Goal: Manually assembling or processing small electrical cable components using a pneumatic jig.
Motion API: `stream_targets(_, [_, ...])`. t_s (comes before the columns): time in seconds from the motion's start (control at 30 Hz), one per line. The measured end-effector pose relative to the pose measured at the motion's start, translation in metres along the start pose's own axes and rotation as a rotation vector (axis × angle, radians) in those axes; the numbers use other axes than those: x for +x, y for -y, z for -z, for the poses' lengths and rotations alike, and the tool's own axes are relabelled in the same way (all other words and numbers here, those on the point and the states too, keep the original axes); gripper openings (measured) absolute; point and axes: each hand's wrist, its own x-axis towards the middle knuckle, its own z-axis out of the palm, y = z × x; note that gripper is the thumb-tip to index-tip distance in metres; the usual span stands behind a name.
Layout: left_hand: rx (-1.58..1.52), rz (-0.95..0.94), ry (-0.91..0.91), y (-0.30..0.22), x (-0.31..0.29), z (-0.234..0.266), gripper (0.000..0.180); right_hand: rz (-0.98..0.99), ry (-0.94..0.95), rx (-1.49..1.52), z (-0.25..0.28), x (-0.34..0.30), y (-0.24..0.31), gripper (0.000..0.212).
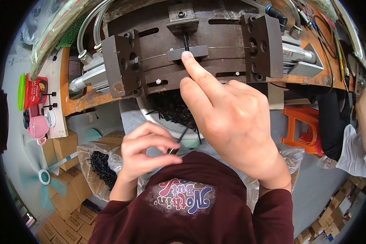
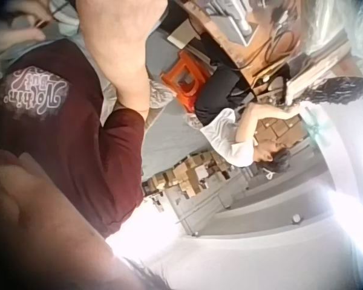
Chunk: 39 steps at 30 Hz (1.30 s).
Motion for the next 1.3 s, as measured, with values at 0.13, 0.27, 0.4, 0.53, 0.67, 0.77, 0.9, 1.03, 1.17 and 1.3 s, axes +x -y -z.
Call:
stream_targets(0.13, [0.116,-0.226,-0.077,-0.017,0.001,0.007,0.035,0.003,0.012,0.004,0.002,0.005,-0.002,0.024])
stream_targets(0.27, [0.269,-0.379,-0.08,-0.021,0.005,0.007,0.034,-0.14,-0.083,0.382,-0.004,0.001,-0.001,0.025])
stream_targets(0.4, [0.367,-0.517,-0.058,-0.025,0.009,0.01,0.034,-0.603,0.071,1.252,0.008,-0.009,0.015,0.016])
stream_targets(0.53, [0.344,-0.437,-0.106,-0.029,0.006,0.003,0.035,-0.583,0.03,1.629,-0.004,-0.012,0.011,0.017])
stream_targets(0.67, [0.346,-0.441,-0.078,-0.033,0.005,0.002,0.034,-0.607,0.049,1.611,0.001,-0.009,0.012,0.014])
stream_targets(0.77, [0.353,-0.455,-0.068,-0.036,0.005,0.002,0.033,-0.601,-0.033,1.583,-0.001,-0.012,0.013,0.012])
stream_targets(0.9, [0.31,-0.465,-0.017,-0.042,0.004,0.005,0.033,-0.645,-0.153,1.558,-0.002,-0.013,0.019,0.012])
stream_targets(1.03, [0.252,-0.447,0.009,-0.042,0.0,0.002,0.033,-0.586,-0.25,1.487,-0.006,-0.014,0.005,0.022])
stream_targets(1.17, [0.293,-0.455,-0.018,-0.043,0.005,0.001,0.033,-0.624,-0.117,1.613,-0.005,-0.018,0.015,0.021])
stream_targets(1.3, [0.307,-0.474,-0.037,-0.042,0.007,-0.001,0.033,-0.61,-0.142,1.676,-0.005,-0.019,0.018,0.021])
